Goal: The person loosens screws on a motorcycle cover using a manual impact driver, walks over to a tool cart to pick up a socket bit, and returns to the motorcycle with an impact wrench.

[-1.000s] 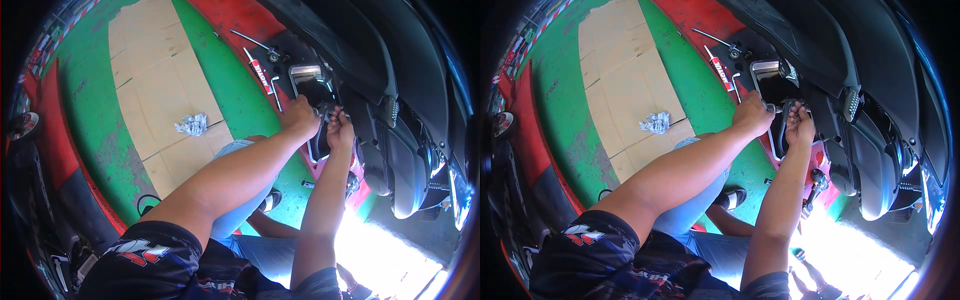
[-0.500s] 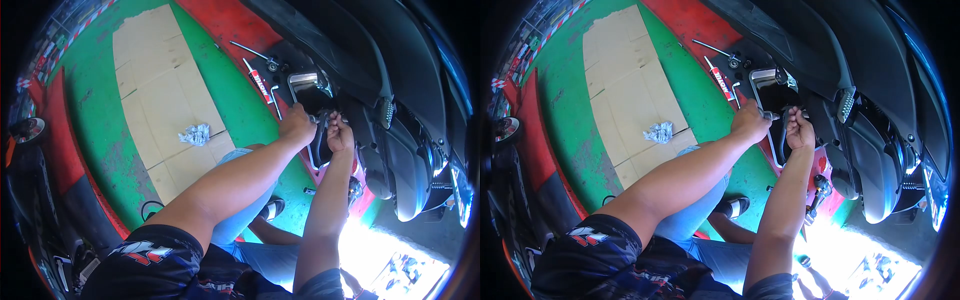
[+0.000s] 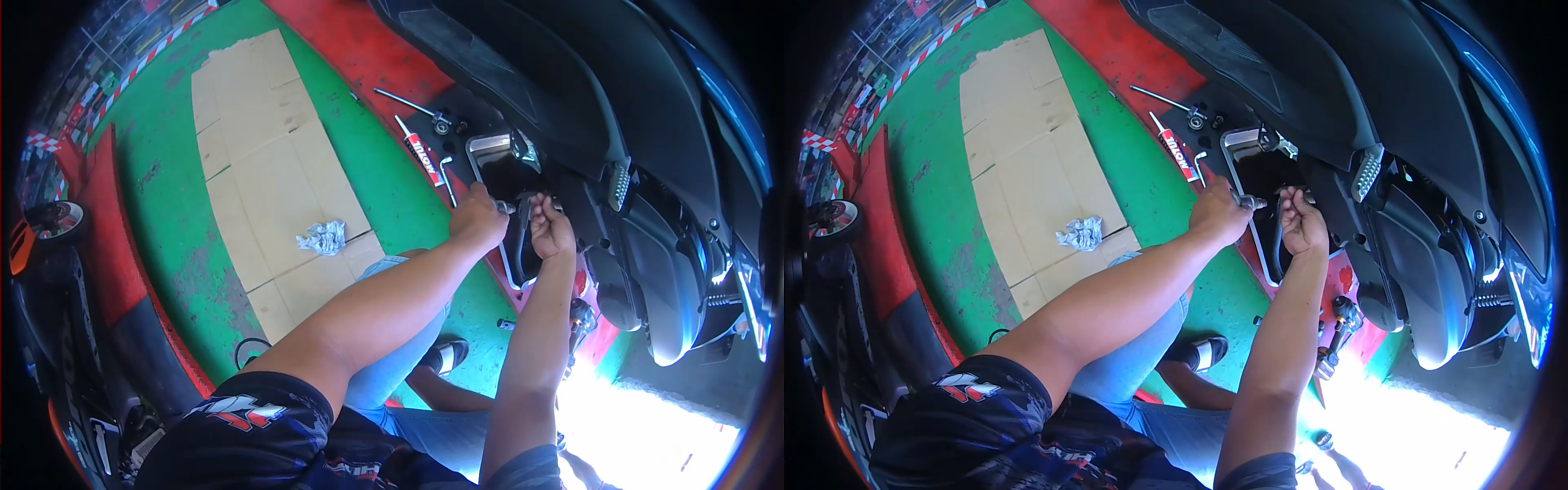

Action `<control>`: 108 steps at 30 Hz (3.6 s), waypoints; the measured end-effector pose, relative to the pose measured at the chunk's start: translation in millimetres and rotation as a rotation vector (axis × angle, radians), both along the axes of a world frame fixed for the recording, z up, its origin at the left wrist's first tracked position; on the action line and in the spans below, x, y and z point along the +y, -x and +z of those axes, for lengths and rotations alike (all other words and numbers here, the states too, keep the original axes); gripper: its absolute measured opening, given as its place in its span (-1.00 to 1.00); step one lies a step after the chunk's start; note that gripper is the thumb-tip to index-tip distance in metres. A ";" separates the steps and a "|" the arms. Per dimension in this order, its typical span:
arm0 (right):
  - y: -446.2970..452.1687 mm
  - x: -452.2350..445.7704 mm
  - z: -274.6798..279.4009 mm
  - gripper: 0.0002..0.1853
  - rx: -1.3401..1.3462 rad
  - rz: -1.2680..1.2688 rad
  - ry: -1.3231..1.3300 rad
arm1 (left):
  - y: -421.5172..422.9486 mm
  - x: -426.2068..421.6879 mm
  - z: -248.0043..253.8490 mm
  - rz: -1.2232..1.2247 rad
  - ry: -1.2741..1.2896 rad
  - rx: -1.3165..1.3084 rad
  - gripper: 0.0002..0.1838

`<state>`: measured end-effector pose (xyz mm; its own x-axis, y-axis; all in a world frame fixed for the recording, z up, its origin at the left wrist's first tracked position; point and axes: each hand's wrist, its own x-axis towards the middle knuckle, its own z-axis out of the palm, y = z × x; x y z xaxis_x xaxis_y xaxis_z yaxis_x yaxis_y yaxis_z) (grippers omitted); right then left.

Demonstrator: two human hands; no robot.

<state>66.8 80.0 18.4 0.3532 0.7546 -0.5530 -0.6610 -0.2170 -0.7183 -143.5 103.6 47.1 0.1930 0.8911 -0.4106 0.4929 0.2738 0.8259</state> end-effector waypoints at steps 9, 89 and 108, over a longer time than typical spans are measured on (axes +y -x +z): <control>-7.5 -6.9 -5.0 -0.79 0.207 0.046 -0.142 | 0.2 -1.5 -5.6 0.015 -0.029 0.029 -0.54; -22.0 -5.4 -25.3 -0.76 0.035 0.056 0.000 | -4.0 -1.7 -6.1 0.026 -0.068 0.090 -0.55; 5.9 -9.8 5.0 -0.87 0.133 0.063 -0.079 | -2.4 0.7 -5.0 0.033 -0.052 0.099 -0.58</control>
<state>60.9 70.2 23.4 0.2311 0.8160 -0.5298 -0.7384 -0.2075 -0.6417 -141.0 104.3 42.2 0.1240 0.9171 -0.3790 0.5644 0.2489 0.7871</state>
